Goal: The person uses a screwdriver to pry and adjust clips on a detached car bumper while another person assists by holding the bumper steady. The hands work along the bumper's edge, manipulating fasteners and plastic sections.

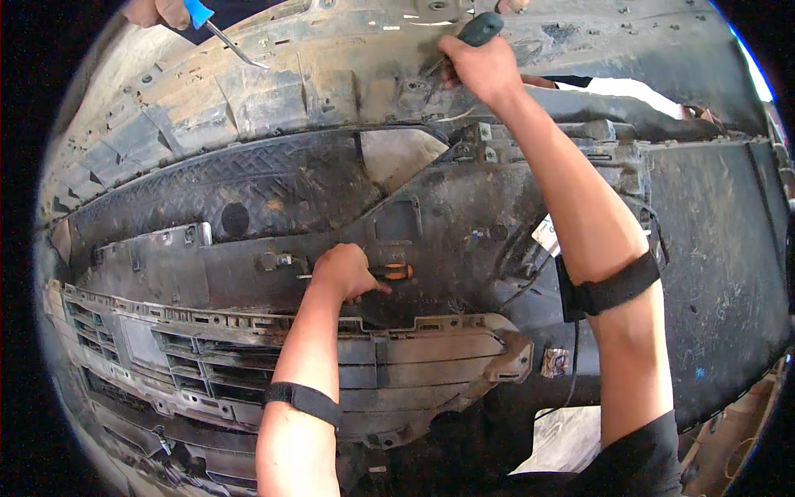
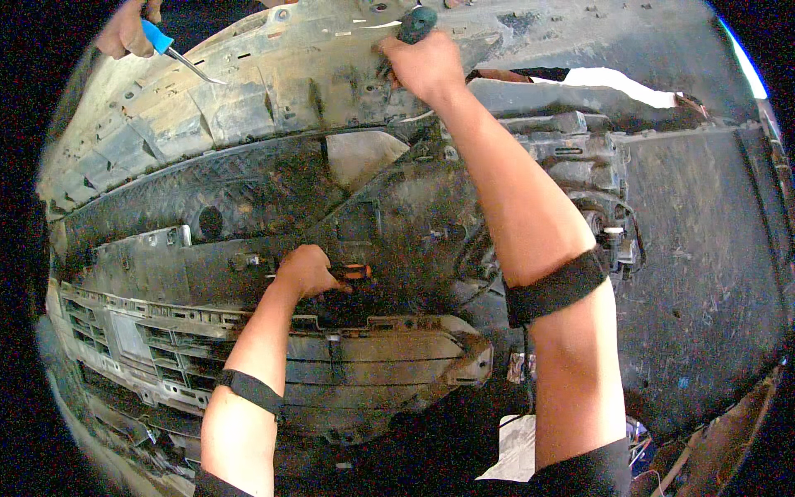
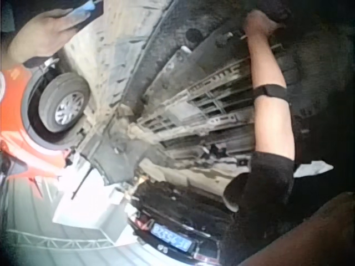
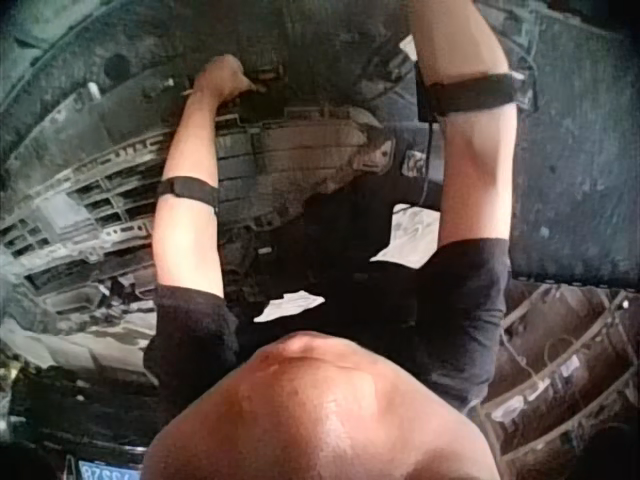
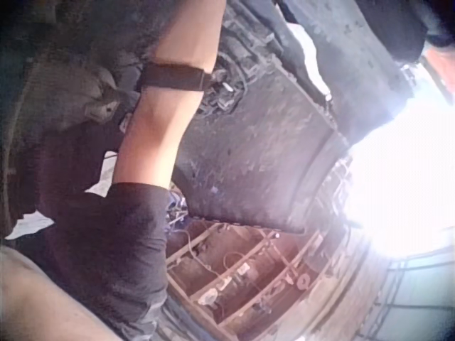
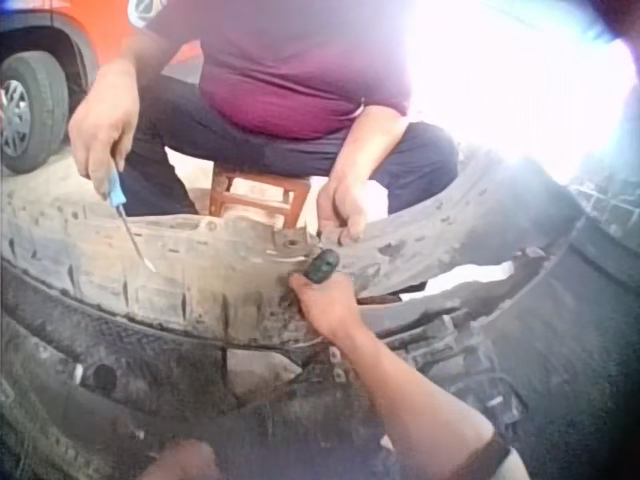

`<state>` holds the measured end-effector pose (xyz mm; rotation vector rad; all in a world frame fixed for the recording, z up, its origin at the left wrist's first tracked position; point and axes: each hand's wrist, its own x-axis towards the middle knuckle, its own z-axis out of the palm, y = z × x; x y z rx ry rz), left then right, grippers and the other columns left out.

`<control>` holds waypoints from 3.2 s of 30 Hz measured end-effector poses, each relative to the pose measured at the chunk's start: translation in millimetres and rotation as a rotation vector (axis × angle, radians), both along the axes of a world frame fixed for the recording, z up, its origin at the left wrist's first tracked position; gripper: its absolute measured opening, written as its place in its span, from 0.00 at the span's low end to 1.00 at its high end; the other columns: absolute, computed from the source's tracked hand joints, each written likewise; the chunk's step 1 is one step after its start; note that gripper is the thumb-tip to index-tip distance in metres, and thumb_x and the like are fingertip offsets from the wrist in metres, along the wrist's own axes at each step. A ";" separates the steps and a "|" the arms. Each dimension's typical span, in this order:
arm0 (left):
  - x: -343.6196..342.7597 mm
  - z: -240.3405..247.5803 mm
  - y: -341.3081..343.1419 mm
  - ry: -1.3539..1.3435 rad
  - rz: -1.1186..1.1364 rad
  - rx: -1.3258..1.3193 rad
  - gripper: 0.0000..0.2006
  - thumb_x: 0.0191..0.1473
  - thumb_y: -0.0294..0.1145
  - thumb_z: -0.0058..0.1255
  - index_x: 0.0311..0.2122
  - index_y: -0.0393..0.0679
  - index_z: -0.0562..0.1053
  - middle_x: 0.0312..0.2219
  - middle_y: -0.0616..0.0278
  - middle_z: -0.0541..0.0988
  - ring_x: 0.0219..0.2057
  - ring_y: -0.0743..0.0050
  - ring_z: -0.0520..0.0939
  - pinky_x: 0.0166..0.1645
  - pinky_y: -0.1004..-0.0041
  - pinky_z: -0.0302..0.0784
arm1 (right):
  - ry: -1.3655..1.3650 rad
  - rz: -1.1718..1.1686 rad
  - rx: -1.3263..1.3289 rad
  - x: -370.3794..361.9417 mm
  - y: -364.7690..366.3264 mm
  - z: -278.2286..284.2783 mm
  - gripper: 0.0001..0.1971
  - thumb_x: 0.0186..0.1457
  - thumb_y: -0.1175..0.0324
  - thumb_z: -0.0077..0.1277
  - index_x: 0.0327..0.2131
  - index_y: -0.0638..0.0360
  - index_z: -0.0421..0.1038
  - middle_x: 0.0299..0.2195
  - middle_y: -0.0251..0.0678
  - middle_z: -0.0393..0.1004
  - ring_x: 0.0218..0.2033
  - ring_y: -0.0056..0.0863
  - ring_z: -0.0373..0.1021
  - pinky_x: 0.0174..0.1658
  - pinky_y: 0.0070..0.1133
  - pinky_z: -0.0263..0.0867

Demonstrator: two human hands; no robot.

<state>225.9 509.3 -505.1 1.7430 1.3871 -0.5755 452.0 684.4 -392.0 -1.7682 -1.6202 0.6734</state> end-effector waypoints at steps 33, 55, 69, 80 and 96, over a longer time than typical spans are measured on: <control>-2.8 -2.3 1.5 -0.001 0.066 -0.023 0.24 0.33 0.53 0.69 0.19 0.39 0.78 0.16 0.59 0.79 0.26 0.63 0.83 0.37 0.67 0.77 | -0.154 -0.098 0.361 -29.3 8.0 -12.8 0.37 0.41 0.64 0.63 0.50 0.65 0.52 0.38 0.58 0.71 0.43 0.55 0.69 0.46 0.37 0.64; -7.8 0.7 2.0 -0.036 0.079 0.007 0.23 0.32 0.51 0.69 0.26 0.39 0.80 0.28 0.52 0.82 0.35 0.56 0.83 0.42 0.64 0.77 | 0.004 -0.028 -0.022 -15.5 21.1 22.8 0.20 0.54 0.59 0.48 0.26 0.72 0.70 0.18 0.42 0.74 0.15 0.25 0.71 0.19 0.21 0.68; -6.1 3.7 4.0 -0.023 0.070 0.002 0.30 0.29 0.54 0.70 0.34 0.40 0.79 0.36 0.53 0.81 0.39 0.56 0.82 0.45 0.65 0.77 | 0.000 -0.117 0.038 -25.8 26.9 13.2 0.18 0.54 0.58 0.48 0.26 0.68 0.70 0.15 0.37 0.73 0.12 0.23 0.68 0.15 0.22 0.64; -5.9 5.4 3.8 -0.042 0.088 -0.038 0.29 0.29 0.53 0.70 0.33 0.39 0.79 0.35 0.52 0.81 0.39 0.56 0.82 0.44 0.65 0.77 | 0.088 -0.127 0.044 -26.8 21.7 8.6 0.18 0.54 0.57 0.48 0.28 0.67 0.68 0.16 0.41 0.74 0.12 0.24 0.69 0.15 0.21 0.64; 7.4 9.6 -2.0 -0.031 0.050 -0.027 0.28 0.31 0.51 0.70 0.35 0.40 0.79 0.35 0.53 0.81 0.40 0.56 0.81 0.46 0.64 0.76 | 0.188 -0.113 0.120 -30.6 13.2 11.2 0.14 0.55 0.64 0.45 0.22 0.64 0.66 0.12 0.37 0.66 0.09 0.28 0.66 0.12 0.25 0.59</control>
